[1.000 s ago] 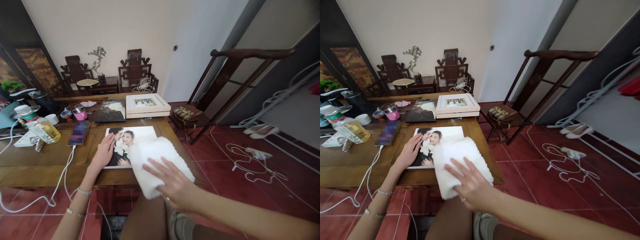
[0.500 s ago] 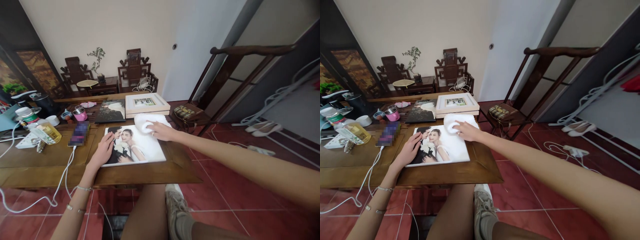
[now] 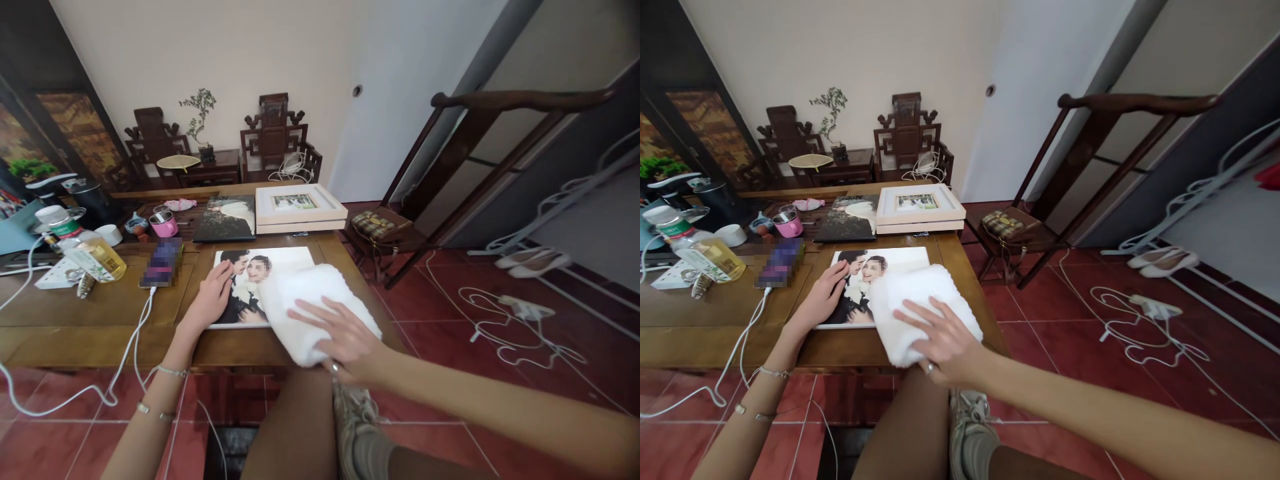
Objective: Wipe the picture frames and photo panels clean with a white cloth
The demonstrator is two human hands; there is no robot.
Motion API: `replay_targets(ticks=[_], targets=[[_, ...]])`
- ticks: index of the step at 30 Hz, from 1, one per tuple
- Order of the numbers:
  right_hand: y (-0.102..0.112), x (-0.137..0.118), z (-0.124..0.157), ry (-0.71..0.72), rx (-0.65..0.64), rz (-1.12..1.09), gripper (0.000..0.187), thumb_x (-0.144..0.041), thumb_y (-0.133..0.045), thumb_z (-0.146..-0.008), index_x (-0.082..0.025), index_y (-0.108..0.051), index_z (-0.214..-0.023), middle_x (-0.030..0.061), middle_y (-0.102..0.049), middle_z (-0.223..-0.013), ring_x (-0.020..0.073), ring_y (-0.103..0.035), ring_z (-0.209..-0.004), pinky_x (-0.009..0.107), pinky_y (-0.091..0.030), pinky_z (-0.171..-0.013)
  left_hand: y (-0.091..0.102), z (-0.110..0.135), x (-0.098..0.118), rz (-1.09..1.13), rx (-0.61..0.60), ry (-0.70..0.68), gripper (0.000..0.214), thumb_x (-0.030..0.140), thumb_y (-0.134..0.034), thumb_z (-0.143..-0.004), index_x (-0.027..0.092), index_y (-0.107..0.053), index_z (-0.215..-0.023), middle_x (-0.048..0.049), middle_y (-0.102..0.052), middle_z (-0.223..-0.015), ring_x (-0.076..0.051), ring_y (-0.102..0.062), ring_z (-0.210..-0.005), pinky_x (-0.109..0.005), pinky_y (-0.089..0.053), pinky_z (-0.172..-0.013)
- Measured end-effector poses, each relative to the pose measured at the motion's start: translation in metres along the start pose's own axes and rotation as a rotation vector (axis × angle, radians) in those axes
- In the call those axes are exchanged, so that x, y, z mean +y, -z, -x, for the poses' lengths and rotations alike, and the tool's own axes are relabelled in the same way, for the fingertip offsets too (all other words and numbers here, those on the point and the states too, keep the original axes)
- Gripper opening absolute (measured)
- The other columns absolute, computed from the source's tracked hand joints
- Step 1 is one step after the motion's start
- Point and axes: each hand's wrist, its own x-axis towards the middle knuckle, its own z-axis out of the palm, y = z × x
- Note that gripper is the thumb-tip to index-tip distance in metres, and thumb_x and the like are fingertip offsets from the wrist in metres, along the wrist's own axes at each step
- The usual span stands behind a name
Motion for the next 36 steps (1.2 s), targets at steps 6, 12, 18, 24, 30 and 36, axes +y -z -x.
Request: replay_targets(ticks=[6, 12, 18, 24, 30, 36], targets=[[0.017, 0.081, -0.065, -0.210, -0.218, 0.010, 0.034, -0.011, -0.046, -0.077, -0.015, -0.066, -0.105, 0.0155, -0.043, -0.142, 0.0299, -0.035, -0.134, 0.054, -0.030, -0.105, 0.002, 0.001, -0.002, 0.030, -0.001, -0.012, 0.043, 0.030, -0.032, -0.094, 0.016, -0.051, -0.130, -0.0130, -0.043, -0.144, -0.023, -0.036, -0.136, -0.048, -0.031, -0.110], [0.021, 0.104, -0.092, -0.345, -0.255, 0.042, 0.038, -0.011, -0.041, -0.084, -0.013, -0.062, -0.115, 0.0158, -0.063, -0.120, 0.0286, -0.060, -0.108, 0.043, -0.044, -0.092, 0.002, 0.001, -0.001, 0.036, 0.012, 0.003, 0.043, 0.029, -0.033, -0.094, 0.014, -0.052, -0.129, -0.0142, -0.044, -0.143, -0.024, -0.038, -0.135, -0.047, -0.031, -0.110], [0.010, 0.008, -0.048, -0.275, -0.188, 0.034, 0.033, -0.012, -0.047, -0.075, -0.016, -0.068, -0.100, 0.0145, -0.044, -0.142, 0.0348, -0.033, -0.134, 0.063, -0.027, -0.104, -0.001, 0.000, 0.000, 0.039, 0.021, 0.027, 0.043, 0.029, -0.033, -0.093, 0.014, -0.052, -0.129, -0.0149, -0.044, -0.143, -0.025, -0.037, -0.135, -0.050, -0.031, -0.110], [0.008, -0.024, -0.020, -0.073, -0.165, -0.069, 0.028, -0.014, -0.052, -0.069, -0.022, -0.070, -0.089, 0.0076, -0.045, -0.142, 0.0309, -0.029, -0.137, 0.061, -0.019, -0.109, 0.000, 0.001, 0.002, 0.043, -0.009, 0.028, 0.042, 0.027, -0.031, -0.094, 0.016, -0.050, -0.129, -0.0142, -0.042, -0.144, -0.025, -0.034, -0.136, -0.054, -0.028, -0.110], [0.014, 0.051, -0.065, -0.106, -0.229, -0.038, 0.034, -0.011, -0.049, -0.073, -0.018, -0.067, -0.102, 0.0137, -0.045, -0.142, 0.0269, -0.032, -0.136, 0.056, -0.023, -0.109, 0.000, 0.002, -0.003, 0.049, -0.006, -0.020, 0.043, 0.026, -0.029, -0.094, 0.015, -0.049, -0.130, -0.0138, -0.042, -0.144, -0.022, -0.032, -0.137, -0.050, -0.027, -0.112], [0.015, 0.105, -0.103, -0.282, -0.230, 0.038, 0.034, -0.012, -0.042, -0.082, -0.013, -0.065, -0.108, 0.0149, -0.058, -0.128, 0.0280, -0.053, -0.118, 0.046, -0.039, -0.098, 0.000, 0.003, -0.005, 0.065, -0.006, -0.015, 0.043, 0.027, -0.029, -0.094, 0.017, -0.048, -0.131, -0.0132, -0.042, -0.145, -0.022, -0.033, -0.137, -0.050, -0.028, -0.111]])
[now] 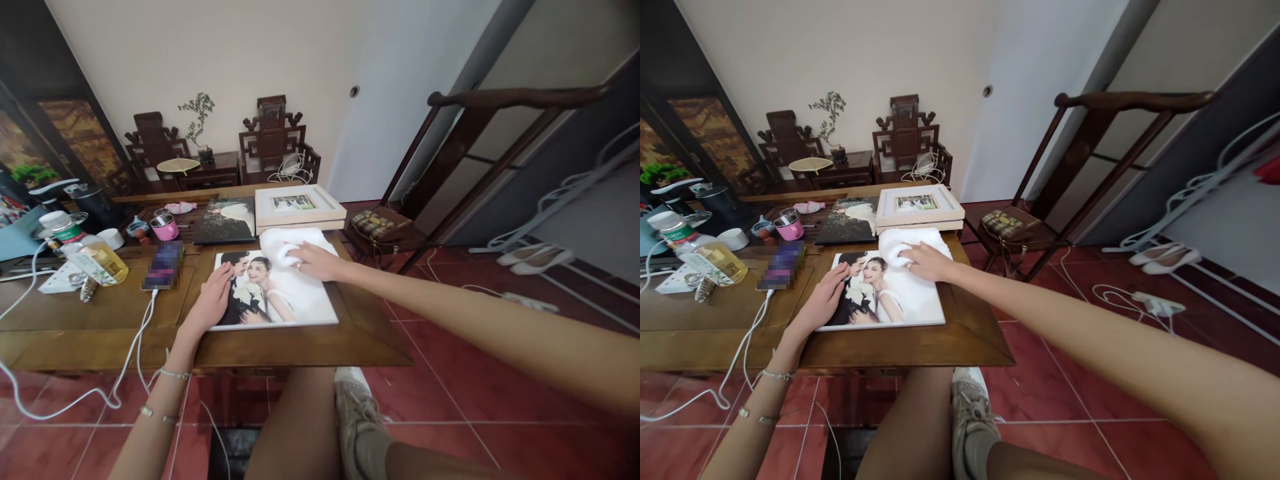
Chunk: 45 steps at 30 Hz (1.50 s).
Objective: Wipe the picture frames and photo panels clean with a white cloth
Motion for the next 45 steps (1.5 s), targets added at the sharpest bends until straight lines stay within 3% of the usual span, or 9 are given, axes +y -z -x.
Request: replay_targets(ticks=[3, 12, 16, 23, 26, 30, 37, 40, 45], targets=[[-0.003, -0.021, 0.012, -0.021, 0.032, 0.009, 0.035, -0.012, -0.044, -0.081, -0.013, -0.066, -0.107, 0.0153, -0.058, -0.128, 0.0283, -0.056, -0.113, 0.046, -0.038, -0.098, -0.001, 0.000, 0.001, 0.002, 0.014, 0.030, 0.044, 0.028, -0.029, -0.094, 0.015, -0.049, -0.131, -0.0146, -0.042, -0.144, -0.024, -0.034, -0.137, -0.051, -0.029, -0.110], [-0.020, -0.119, 0.107, 0.201, -0.011, -0.073, 0.025, -0.020, -0.055, -0.072, -0.021, -0.071, -0.091, 0.0099, -0.046, -0.141, 0.0337, -0.030, -0.136, 0.062, -0.020, -0.107, -0.001, 0.000, 0.006, -0.012, 0.011, 0.051, 0.044, 0.024, -0.029, -0.093, 0.015, -0.049, -0.130, -0.0135, -0.041, -0.145, -0.024, -0.033, -0.137, -0.053, -0.028, -0.111], [-0.010, -0.099, 0.082, 0.205, -0.073, -0.032, 0.028, -0.022, -0.055, -0.076, -0.022, -0.069, -0.100, 0.0119, -0.048, -0.140, 0.0325, -0.033, -0.134, 0.060, -0.024, -0.106, 0.001, 0.000, 0.006, -0.006, -0.018, 0.031, 0.044, 0.024, -0.029, -0.093, 0.014, -0.048, -0.131, -0.0137, -0.040, -0.146, -0.024, -0.032, -0.138, -0.052, -0.027, -0.111], [0.005, -0.019, -0.003, 0.037, -0.111, 0.039, 0.038, -0.012, -0.044, -0.084, -0.014, -0.062, -0.117, 0.0149, -0.056, -0.131, 0.0281, -0.045, -0.126, 0.044, -0.035, -0.102, 0.002, -0.001, 0.001, -0.009, -0.025, 0.005, 0.044, 0.025, -0.030, -0.093, 0.014, -0.048, -0.132, -0.0136, -0.040, -0.146, -0.023, -0.033, -0.138, -0.048, -0.028, -0.112], [0.008, -0.018, -0.014, -0.051, -0.092, 0.059, 0.039, -0.012, -0.042, -0.085, -0.012, -0.060, -0.119, 0.0166, -0.059, -0.125, 0.0282, -0.055, -0.115, 0.040, -0.040, -0.096, 0.002, -0.001, 0.000, -0.007, -0.019, 0.016, 0.045, 0.026, -0.029, -0.094, 0.012, -0.047, -0.133, -0.0146, -0.041, -0.145, -0.023, -0.034, -0.137, -0.048, -0.028, -0.112], [0.014, -0.066, 0.011, -0.084, -0.093, 0.072, 0.035, -0.017, -0.044, -0.084, -0.012, -0.065, -0.112, 0.0185, -0.059, -0.121, 0.0284, -0.062, -0.099, 0.040, -0.044, -0.087, 0.001, -0.001, 0.000, -0.009, -0.003, 0.032, 0.046, 0.025, -0.029, -0.094, 0.010, -0.046, -0.134, -0.0153, -0.041, -0.145, -0.023, -0.034, -0.136, -0.048, -0.028, -0.112], [0.029, -0.156, 0.072, 0.030, -0.333, -0.105, 0.029, -0.023, -0.050, -0.080, -0.019, -0.068, -0.102, 0.0159, -0.064, -0.116, 0.0345, -0.047, -0.124, 0.048, -0.040, -0.095, -0.001, 0.000, 0.001, -0.015, -0.002, 0.031, 0.044, 0.024, -0.029, -0.093, 0.014, -0.047, -0.132, -0.0136, -0.041, -0.145, -0.023, -0.034, -0.137, -0.050, -0.028, -0.111], [0.025, -0.139, 0.059, 0.003, -0.290, -0.081, 0.030, -0.025, -0.050, -0.081, -0.021, -0.068, -0.105, 0.0157, -0.060, -0.124, 0.0331, -0.059, -0.108, 0.045, -0.044, -0.088, -0.001, 0.001, 0.002, -0.011, 0.004, 0.026, 0.044, 0.024, -0.030, -0.094, 0.016, -0.048, -0.132, -0.0126, -0.042, -0.145, -0.023, -0.034, -0.136, -0.051, -0.027, -0.112], [0.015, -0.060, 0.000, -0.033, -0.177, 0.012, 0.037, -0.020, -0.043, -0.086, -0.020, -0.063, -0.116, 0.0103, -0.063, -0.121, 0.0277, -0.060, -0.105, 0.035, -0.043, -0.086, 0.001, 0.000, 0.002, -0.001, -0.009, 0.034, 0.043, 0.025, -0.030, -0.093, 0.015, -0.049, -0.131, -0.0137, -0.042, -0.145, -0.024, -0.034, -0.137, -0.052, -0.027, -0.112]])
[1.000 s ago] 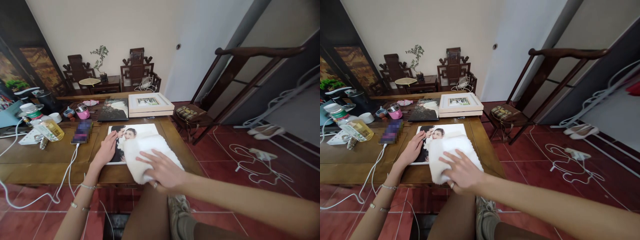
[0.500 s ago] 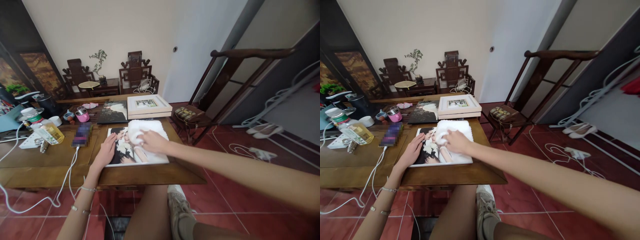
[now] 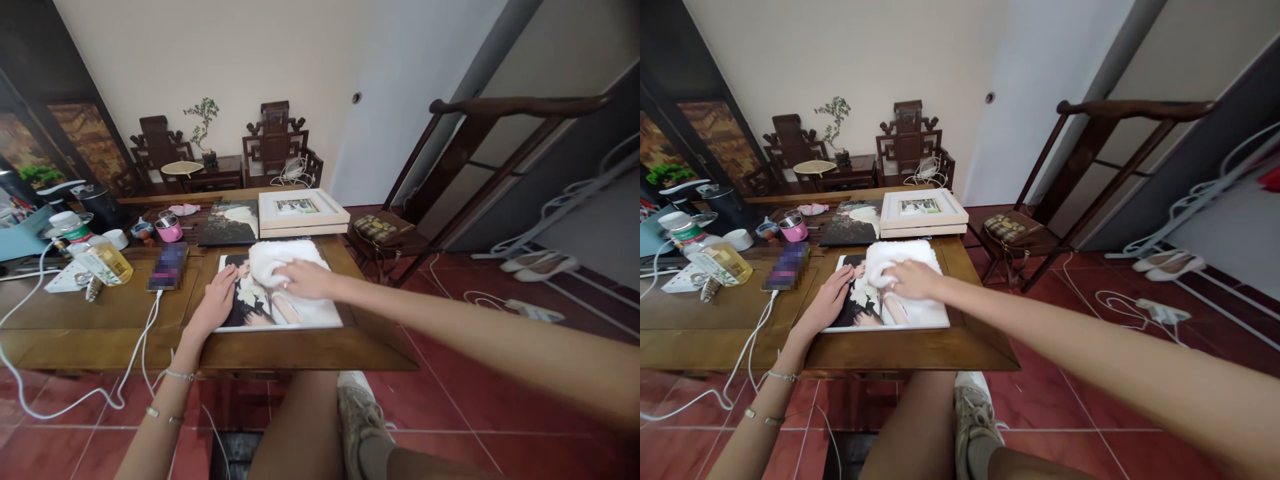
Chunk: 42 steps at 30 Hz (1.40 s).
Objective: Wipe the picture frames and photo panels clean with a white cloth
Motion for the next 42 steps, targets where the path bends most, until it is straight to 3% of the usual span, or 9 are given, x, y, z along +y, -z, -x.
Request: replay_targets(ticks=[3, 6, 11, 14, 17, 26, 30, 35, 42], targets=[[0.002, 0.031, -0.027, -0.048, 0.019, 0.012, 0.038, -0.017, -0.039, -0.088, -0.015, -0.060, -0.120, 0.0123, -0.065, -0.117, 0.0272, -0.059, -0.106, 0.034, -0.042, -0.087, 0.001, 0.000, -0.001, 0.008, -0.006, -0.003, 0.044, 0.026, -0.030, -0.093, 0.013, -0.048, -0.131, -0.0148, -0.041, -0.145, -0.023, -0.034, -0.137, -0.051, -0.027, -0.112], [0.003, 0.026, -0.030, -0.068, 0.031, 0.026, 0.037, -0.017, -0.039, -0.087, -0.011, -0.062, -0.116, 0.0154, -0.066, -0.113, 0.0282, -0.060, -0.103, 0.035, -0.041, -0.087, 0.000, 0.000, -0.002, 0.012, 0.001, -0.002, 0.044, 0.026, -0.030, -0.094, 0.013, -0.048, -0.132, -0.0148, -0.041, -0.145, -0.024, -0.034, -0.137, -0.052, -0.026, -0.111], [0.004, -0.041, 0.013, -0.032, -0.002, -0.005, 0.034, -0.021, -0.043, -0.084, -0.017, -0.066, -0.108, 0.0153, -0.064, -0.114, 0.0282, -0.062, -0.098, 0.037, -0.043, -0.084, -0.002, 0.000, -0.002, 0.017, 0.007, 0.018, 0.044, 0.025, -0.030, -0.094, 0.013, -0.047, -0.133, -0.0144, -0.040, -0.145, -0.023, -0.033, -0.137, -0.050, -0.026, -0.112], [0.005, -0.083, 0.045, -0.018, -0.126, -0.087, 0.032, -0.022, -0.043, -0.082, -0.019, -0.068, -0.102, 0.0157, -0.064, -0.111, 0.0302, -0.063, -0.099, 0.042, -0.043, -0.086, -0.001, 0.000, -0.001, 0.022, -0.012, 0.020, 0.044, 0.024, -0.029, -0.094, 0.016, -0.046, -0.133, -0.0124, -0.039, -0.146, -0.023, -0.032, -0.138, -0.051, -0.025, -0.113], [0.006, -0.099, 0.057, 0.018, -0.169, -0.111, 0.031, -0.025, -0.043, -0.082, -0.020, -0.068, -0.100, 0.0149, -0.066, -0.109, 0.0308, -0.063, -0.098, 0.044, -0.043, -0.085, 0.000, 0.001, 0.001, 0.017, -0.024, 0.029, 0.044, 0.024, -0.029, -0.094, 0.017, -0.046, -0.134, -0.0116, -0.038, -0.147, -0.023, -0.031, -0.138, -0.052, -0.024, -0.112], [0.022, -0.023, -0.038, 0.045, -0.118, -0.011, 0.034, -0.018, -0.045, -0.083, -0.020, -0.064, -0.111, 0.0091, -0.070, -0.102, 0.0248, -0.064, -0.094, 0.030, -0.045, -0.076, 0.000, 0.001, -0.002, 0.027, -0.007, -0.008, 0.043, 0.024, -0.031, -0.093, 0.017, -0.047, -0.132, -0.0131, -0.039, -0.146, -0.024, -0.032, -0.138, -0.053, -0.025, -0.112], [0.012, -0.014, -0.055, 0.017, -0.029, 0.009, 0.035, -0.018, -0.047, -0.084, -0.015, -0.062, -0.115, 0.0152, -0.063, -0.118, 0.0293, -0.056, -0.111, 0.040, -0.040, -0.091, -0.001, 0.000, -0.005, 0.035, 0.014, -0.030, 0.044, 0.024, -0.031, -0.093, 0.015, -0.047, -0.133, -0.0138, -0.041, -0.145, -0.023, -0.032, -0.138, -0.051, -0.025, -0.112], [-0.017, -0.046, -0.008, 0.038, 0.067, 0.021, 0.039, -0.016, -0.044, -0.085, -0.012, -0.058, -0.121, 0.0169, -0.040, -0.144, 0.0309, -0.024, -0.138, 0.055, -0.020, -0.107, 0.001, 0.001, -0.003, 0.028, -0.005, -0.012, 0.044, 0.024, -0.032, -0.093, 0.012, -0.048, -0.132, -0.0144, -0.041, -0.145, -0.024, -0.034, -0.137, -0.049, -0.027, -0.112], [-0.029, -0.100, 0.057, 0.140, -0.063, -0.008, 0.033, -0.025, -0.055, -0.080, -0.019, -0.066, -0.110, 0.0132, -0.042, -0.144, 0.0348, -0.026, -0.137, 0.062, -0.021, -0.106, 0.002, 0.002, -0.001, 0.046, -0.022, -0.004, 0.045, 0.026, -0.031, -0.093, 0.014, -0.046, -0.134, -0.0151, -0.038, -0.147, -0.025, -0.032, -0.138, -0.053, -0.026, -0.111]])
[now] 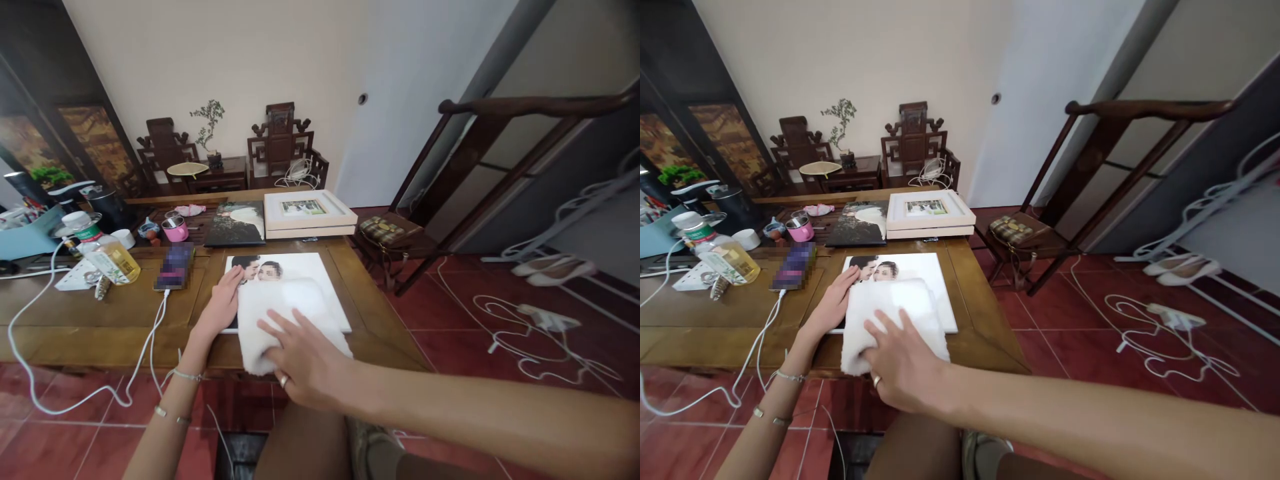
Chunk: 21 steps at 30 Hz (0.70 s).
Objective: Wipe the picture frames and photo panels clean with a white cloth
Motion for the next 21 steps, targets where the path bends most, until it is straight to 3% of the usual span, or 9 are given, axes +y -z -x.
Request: replay_targets(ticks=[2, 5, 10, 13, 16, 21], targets=[[0.005, 0.006, -0.006, -0.020, -0.002, 0.002, 0.034, -0.025, -0.054, -0.081, -0.020, -0.065, -0.113, 0.0129, -0.042, -0.144, 0.0339, -0.029, -0.136, 0.061, -0.023, -0.105, -0.001, 0.000, 0.000, -0.003, 0.007, 0.000, 0.044, 0.025, -0.031, -0.093, 0.015, -0.046, -0.134, -0.0145, -0.039, -0.146, -0.024, -0.032, -0.138, -0.054, -0.026, -0.111], [0.017, 0.036, -0.030, -0.086, 0.030, 0.038, 0.036, -0.021, -0.049, -0.084, -0.020, -0.061, -0.118, 0.0132, -0.041, -0.144, 0.0312, -0.031, -0.135, 0.056, -0.029, -0.104, -0.003, 0.000, -0.002, -0.007, 0.021, -0.002, 0.044, 0.024, -0.031, -0.093, 0.016, -0.047, -0.133, -0.0133, -0.041, -0.145, -0.023, -0.033, -0.137, -0.053, -0.026, -0.111], [0.033, 0.077, -0.073, -0.186, 0.070, 0.145, 0.036, -0.021, -0.042, -0.087, -0.015, -0.059, -0.119, 0.0195, -0.056, -0.127, 0.0333, -0.044, -0.124, 0.052, -0.042, -0.091, -0.003, 0.000, -0.001, 0.023, 0.052, -0.015, 0.043, 0.027, -0.033, -0.094, 0.018, -0.048, -0.133, -0.0120, -0.042, -0.145, -0.022, -0.034, -0.137, -0.051, -0.025, -0.112], [0.027, 0.070, -0.082, -0.168, 0.086, 0.166, 0.039, -0.022, -0.045, -0.087, -0.014, -0.056, -0.123, 0.0193, -0.047, -0.137, 0.0364, -0.037, -0.129, 0.057, -0.035, -0.097, 0.003, 0.000, 0.006, 0.080, 0.099, -0.024, 0.045, 0.034, -0.032, -0.095, 0.019, -0.046, -0.135, -0.0103, -0.043, -0.144, -0.020, -0.037, -0.135, -0.044, -0.026, -0.113], [0.015, 0.050, -0.072, 0.007, 0.101, 0.202, 0.041, -0.024, -0.049, -0.085, -0.015, -0.057, -0.124, 0.0174, -0.037, -0.146, 0.0383, -0.027, -0.135, 0.060, -0.027, -0.102, 0.010, 0.001, 0.016, 0.161, 0.188, -0.015, 0.050, 0.039, -0.026, -0.097, 0.016, -0.042, -0.138, -0.0092, -0.042, -0.146, -0.017, -0.036, -0.136, -0.038, -0.025, -0.115], [0.008, 0.019, -0.036, 0.279, 0.064, 0.205, 0.034, -0.024, -0.053, -0.081, -0.017, -0.065, -0.112, 0.0167, -0.045, -0.141, 0.0395, -0.035, -0.130, 0.058, -0.030, -0.100, 0.011, 0.003, 0.023, 0.159, 0.217, 0.008, 0.054, 0.043, -0.023, -0.097, 0.013, -0.043, -0.137, -0.0101, -0.043, -0.145, -0.018, -0.035, -0.137, -0.036, -0.024, -0.115]])
